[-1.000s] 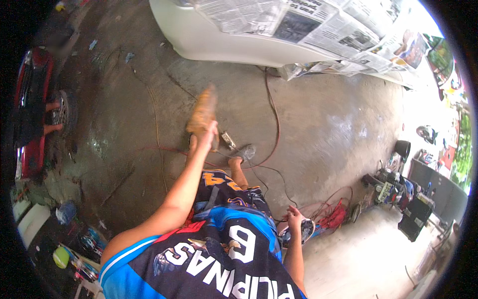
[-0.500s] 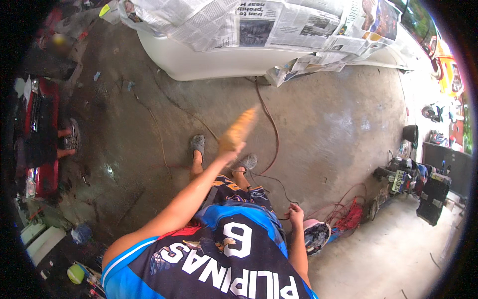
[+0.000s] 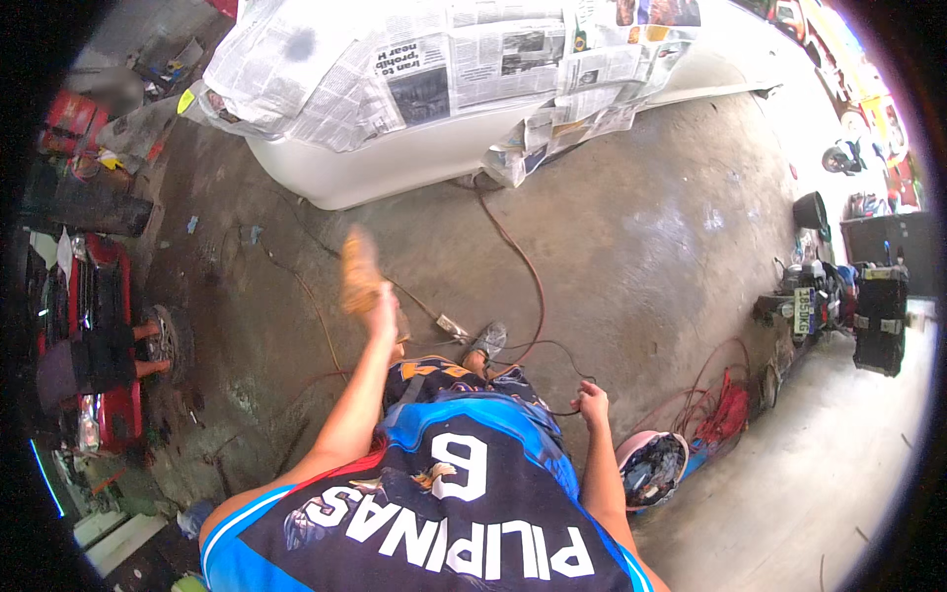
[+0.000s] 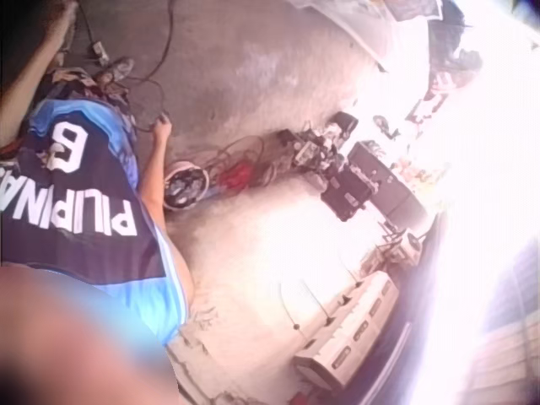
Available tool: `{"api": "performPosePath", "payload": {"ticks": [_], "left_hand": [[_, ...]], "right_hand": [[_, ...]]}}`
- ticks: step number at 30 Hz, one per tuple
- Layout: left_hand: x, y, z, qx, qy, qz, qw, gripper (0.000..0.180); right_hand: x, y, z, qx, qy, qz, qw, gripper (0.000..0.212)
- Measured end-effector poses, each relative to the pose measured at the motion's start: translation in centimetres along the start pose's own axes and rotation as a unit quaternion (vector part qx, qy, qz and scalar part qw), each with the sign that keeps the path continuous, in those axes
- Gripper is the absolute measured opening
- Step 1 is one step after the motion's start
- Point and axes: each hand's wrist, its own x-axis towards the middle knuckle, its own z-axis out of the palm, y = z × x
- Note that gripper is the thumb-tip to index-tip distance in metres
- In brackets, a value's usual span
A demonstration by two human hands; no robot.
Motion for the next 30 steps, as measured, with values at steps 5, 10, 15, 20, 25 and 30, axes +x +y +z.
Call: {"api": "performPosePath", "payload": {"ticks": [5, 10, 15, 20, 25, 30], "left_hand": [[-6.1, -0.4, 12.7, 0.136, -0.258, 0.155, 0.944, 0.025], [-9.7, 1.7, 14.8, 0.069, -0.376, 0.353, 0.854, 0.036], [-7.0, 5.7, 6.5, 0.193, -0.259, 0.535, 0.781, 0.028], [-1.5, 10.3, -9.2, 0.01, -0.299, 0.105, 0.948, 0.007], [5.7, 17.7, -20.8, -0.077, -0.091, 0.178, 0.977, 0.014], [12.6, 22.5, -25.0, -0.107, -0.078, 0.137, 0.982, 0.011]], "right_hand": [[-0.8, 2.6, -1.0, 0.054, 0.036, 0.051, 0.997, 0.044], [-1.3, 5.0, -1.1, 0.103, 0.031, 0.091, 0.99, 0.04], [-1.5, 6.6, 0.7, 0.13, 0.041, 0.139, 0.981, 0.04], [-1.1, 6.4, 4.2, 0.147, 0.002, 0.141, 0.979, 0.037], [-2.5, 4.1, 9.2, 0.176, 0.047, 0.126, 0.975, 0.033], [-5.5, 2.6, 17.4, 0.189, 0.099, 0.133, 0.968, 0.035]]}}
